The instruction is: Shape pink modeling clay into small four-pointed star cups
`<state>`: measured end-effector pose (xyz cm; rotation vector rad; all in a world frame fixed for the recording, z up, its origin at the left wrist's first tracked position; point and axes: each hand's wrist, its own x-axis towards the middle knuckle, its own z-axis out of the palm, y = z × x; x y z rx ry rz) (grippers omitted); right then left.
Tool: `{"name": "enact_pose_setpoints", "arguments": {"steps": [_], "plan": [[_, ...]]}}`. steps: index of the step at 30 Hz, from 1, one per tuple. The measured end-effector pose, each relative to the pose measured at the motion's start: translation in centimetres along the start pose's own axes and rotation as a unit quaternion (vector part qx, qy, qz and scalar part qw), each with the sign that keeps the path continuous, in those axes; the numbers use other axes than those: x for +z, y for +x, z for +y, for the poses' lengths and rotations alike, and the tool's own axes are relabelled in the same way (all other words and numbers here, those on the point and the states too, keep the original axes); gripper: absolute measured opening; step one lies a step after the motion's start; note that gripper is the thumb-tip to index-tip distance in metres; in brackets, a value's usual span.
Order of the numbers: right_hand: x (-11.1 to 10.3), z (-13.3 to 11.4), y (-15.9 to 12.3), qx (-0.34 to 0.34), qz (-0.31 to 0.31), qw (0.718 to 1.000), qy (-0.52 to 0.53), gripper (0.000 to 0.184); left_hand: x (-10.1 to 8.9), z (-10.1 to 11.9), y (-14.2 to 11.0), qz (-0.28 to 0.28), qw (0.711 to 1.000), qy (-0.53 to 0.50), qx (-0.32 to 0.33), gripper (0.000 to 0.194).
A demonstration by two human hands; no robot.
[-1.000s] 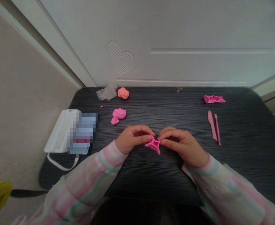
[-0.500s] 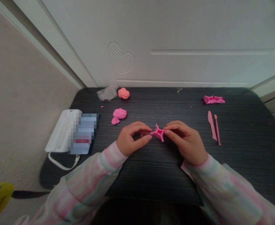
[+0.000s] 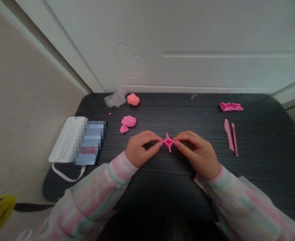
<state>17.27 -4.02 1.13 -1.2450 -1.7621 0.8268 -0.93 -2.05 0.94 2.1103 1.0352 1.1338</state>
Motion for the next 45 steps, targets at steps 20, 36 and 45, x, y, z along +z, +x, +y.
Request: {"name": "enact_pose_setpoints", "arguments": {"steps": [20, 36, 45], "plan": [[0.5, 0.8, 0.3, 0.000, -0.046, 0.987, -0.154, 0.011, 0.5, -1.1, -0.1, -0.079, 0.989, 0.124, -0.018, 0.012], [0.9, 1.4, 0.4, -0.022, -0.066, 0.966, -0.249, 0.014, 0.8, -1.8, 0.1, -0.092, 0.980, 0.173, 0.029, 0.009], [0.9, 1.3, 0.4, -0.034, -0.064, 0.960, -0.270, 0.013, 0.8, -1.7, 0.1, -0.106, 0.977, 0.182, 0.019, 0.011]]}}
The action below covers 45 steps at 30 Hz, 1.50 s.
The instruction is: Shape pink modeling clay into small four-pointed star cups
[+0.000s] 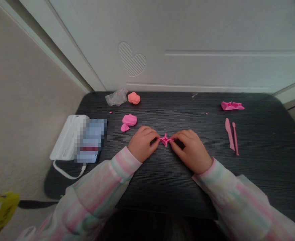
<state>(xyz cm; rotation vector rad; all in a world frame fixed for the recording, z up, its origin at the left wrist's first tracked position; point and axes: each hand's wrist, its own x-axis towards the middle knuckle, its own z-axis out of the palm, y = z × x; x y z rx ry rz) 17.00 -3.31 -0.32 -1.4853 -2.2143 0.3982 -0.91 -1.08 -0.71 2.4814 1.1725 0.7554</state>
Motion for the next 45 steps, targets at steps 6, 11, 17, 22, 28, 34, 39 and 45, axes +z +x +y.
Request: {"name": "enact_pose_setpoints", "arguments": {"steps": [6, 11, 17, 22, 28, 34, 39, 45], "plan": [[0.0, 0.0, -0.1, -0.008, 0.008, 1.000, -0.014, 0.013, 0.3, -0.1, -0.1, 0.006, 1.000, 0.002, -0.001, 0.011], [0.0, 0.0, -0.1, -0.002, 0.001, 0.999, -0.037, 0.013, 0.4, -0.3, -0.2, 0.008, 1.000, 0.006, 0.011, 0.012], [0.0, 0.0, 0.0, -0.008, -0.007, 0.998, -0.056, 0.015, 0.5, -0.4, -0.2, 0.009, 1.000, 0.010, 0.011, 0.013], [-0.2, 0.2, 0.0, -0.005, 0.001, 0.999, -0.032, 0.015, 0.3, -0.3, -0.2, 0.011, 1.000, 0.009, 0.001, 0.013], [-1.0, -0.1, -0.2, 0.027, 0.021, 0.999, 0.015, 0.017, 0.0, 0.3, -0.2, -0.016, 1.000, 0.025, 0.005, 0.014], [-0.7, -0.6, -0.3, -0.002, -0.028, 0.999, -0.027, 0.021, 0.1, 0.6, -0.4, -0.025, 0.999, 0.026, 0.007, 0.016], [-0.7, -0.3, -0.3, -0.011, -0.018, 0.999, -0.028, 0.015, -0.3, 0.7, -0.6, -0.021, 1.000, -0.004, 0.018, 0.023], [-0.9, -0.3, -0.3, -0.017, -0.025, 0.999, -0.030, 0.014, -1.1, 0.4, -0.3, -0.007, 1.000, -0.007, -0.023, 0.019]]}}
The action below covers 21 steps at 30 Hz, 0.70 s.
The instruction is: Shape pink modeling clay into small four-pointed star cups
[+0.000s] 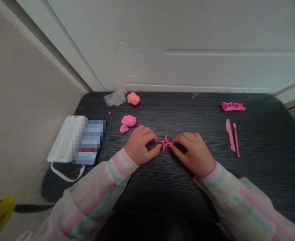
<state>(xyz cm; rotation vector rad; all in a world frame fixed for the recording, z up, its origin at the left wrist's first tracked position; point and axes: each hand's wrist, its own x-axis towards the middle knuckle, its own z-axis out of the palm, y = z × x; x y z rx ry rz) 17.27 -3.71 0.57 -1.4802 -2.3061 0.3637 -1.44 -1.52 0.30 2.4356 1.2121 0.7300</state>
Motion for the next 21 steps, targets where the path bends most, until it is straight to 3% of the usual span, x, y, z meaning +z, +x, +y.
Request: {"name": "enact_pose_setpoints", "arguments": {"steps": [5, 12, 21], "plan": [[0.1, 0.1, 0.0, -0.001, -0.001, 1.000, 0.008, 0.014, 0.2, -0.6, 0.1, -0.026, 0.999, 0.009, 0.022, 0.018], [0.2, 0.5, 0.1, 0.001, -0.015, 1.000, 0.027, 0.013, 0.6, -1.3, 0.2, -0.017, 0.999, 0.002, 0.041, 0.018], [0.4, 0.9, 0.1, 0.022, -0.020, 0.999, 0.046, 0.014, 0.6, -1.4, 0.4, -0.026, 0.999, -0.014, 0.024, 0.017]]}}
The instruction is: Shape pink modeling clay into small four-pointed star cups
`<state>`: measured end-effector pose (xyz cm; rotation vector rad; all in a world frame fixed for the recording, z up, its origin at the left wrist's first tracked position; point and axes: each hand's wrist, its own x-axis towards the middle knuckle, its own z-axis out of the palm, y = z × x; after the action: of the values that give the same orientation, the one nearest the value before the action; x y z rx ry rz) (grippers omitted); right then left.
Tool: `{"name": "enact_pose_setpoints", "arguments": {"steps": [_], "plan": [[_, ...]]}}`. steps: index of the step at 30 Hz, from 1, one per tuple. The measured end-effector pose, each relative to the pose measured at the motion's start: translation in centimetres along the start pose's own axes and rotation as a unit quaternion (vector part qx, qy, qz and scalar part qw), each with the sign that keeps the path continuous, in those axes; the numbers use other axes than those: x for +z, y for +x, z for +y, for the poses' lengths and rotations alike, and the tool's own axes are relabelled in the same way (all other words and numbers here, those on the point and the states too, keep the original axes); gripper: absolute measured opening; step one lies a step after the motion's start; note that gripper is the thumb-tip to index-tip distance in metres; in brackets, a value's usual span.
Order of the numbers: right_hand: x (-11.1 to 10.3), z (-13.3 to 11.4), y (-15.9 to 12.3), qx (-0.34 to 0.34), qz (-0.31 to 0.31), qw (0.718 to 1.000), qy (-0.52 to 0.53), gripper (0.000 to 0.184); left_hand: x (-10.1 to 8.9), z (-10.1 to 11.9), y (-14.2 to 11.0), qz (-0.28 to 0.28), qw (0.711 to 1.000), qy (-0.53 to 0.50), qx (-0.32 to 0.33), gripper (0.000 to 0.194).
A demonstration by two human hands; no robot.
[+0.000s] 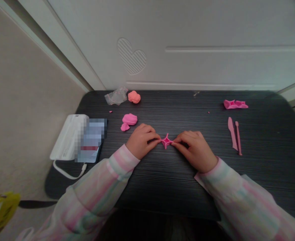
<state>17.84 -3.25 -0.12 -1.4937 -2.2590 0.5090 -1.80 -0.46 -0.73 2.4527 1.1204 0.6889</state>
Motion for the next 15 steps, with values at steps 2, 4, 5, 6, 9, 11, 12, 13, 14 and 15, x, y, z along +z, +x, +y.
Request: {"name": "enact_pose_setpoints", "arguments": {"steps": [2, 4, 5, 6, 9, 11, 12, 13, 14, 15], "plan": [[-0.05, 0.03, -0.03, 0.000, -0.005, 1.000, 0.004, 0.013, -0.01, 0.02, 0.02, -0.001, 1.000, -0.001, -0.001, 0.017], [-0.14, 0.04, -0.06, -0.004, -0.009, 1.000, 0.009, 0.012, -0.03, 0.08, 0.01, 0.001, 1.000, -0.001, -0.001, 0.017], [-0.18, 0.04, -0.07, -0.006, -0.009, 1.000, 0.010, 0.012, -0.04, 0.12, 0.00, 0.002, 1.000, 0.000, 0.000, 0.017], [-0.21, 0.04, -0.07, -0.008, -0.008, 1.000, 0.011, 0.015, -0.05, 0.17, -0.02, 0.003, 1.000, 0.000, -0.001, 0.017], [-0.21, -0.03, -0.04, -0.009, 0.002, 1.000, 0.012, 0.021, -0.05, 0.31, -0.09, 0.003, 1.000, 0.001, -0.001, 0.017], [-0.13, -0.11, 0.01, -0.015, 0.004, 1.000, 0.020, 0.016, 0.00, 0.34, -0.13, 0.001, 1.000, 0.000, 0.001, 0.018], [-0.08, -0.14, 0.04, -0.017, 0.004, 1.000, 0.025, 0.014, 0.03, 0.33, -0.15, 0.001, 1.000, -0.001, 0.004, 0.018], [-0.02, -0.17, 0.07, -0.018, 0.003, 0.999, 0.032, 0.012, 0.07, 0.29, -0.15, 0.002, 1.000, -0.002, 0.006, 0.018], [0.03, -0.18, 0.10, -0.016, 0.001, 0.999, 0.038, 0.011, 0.11, 0.23, -0.16, 0.003, 1.000, -0.004, 0.009, 0.018], [0.07, -0.19, 0.14, -0.012, 0.000, 0.999, 0.042, 0.011, 0.16, 0.16, -0.16, 0.005, 1.000, -0.005, 0.012, 0.018]]}}
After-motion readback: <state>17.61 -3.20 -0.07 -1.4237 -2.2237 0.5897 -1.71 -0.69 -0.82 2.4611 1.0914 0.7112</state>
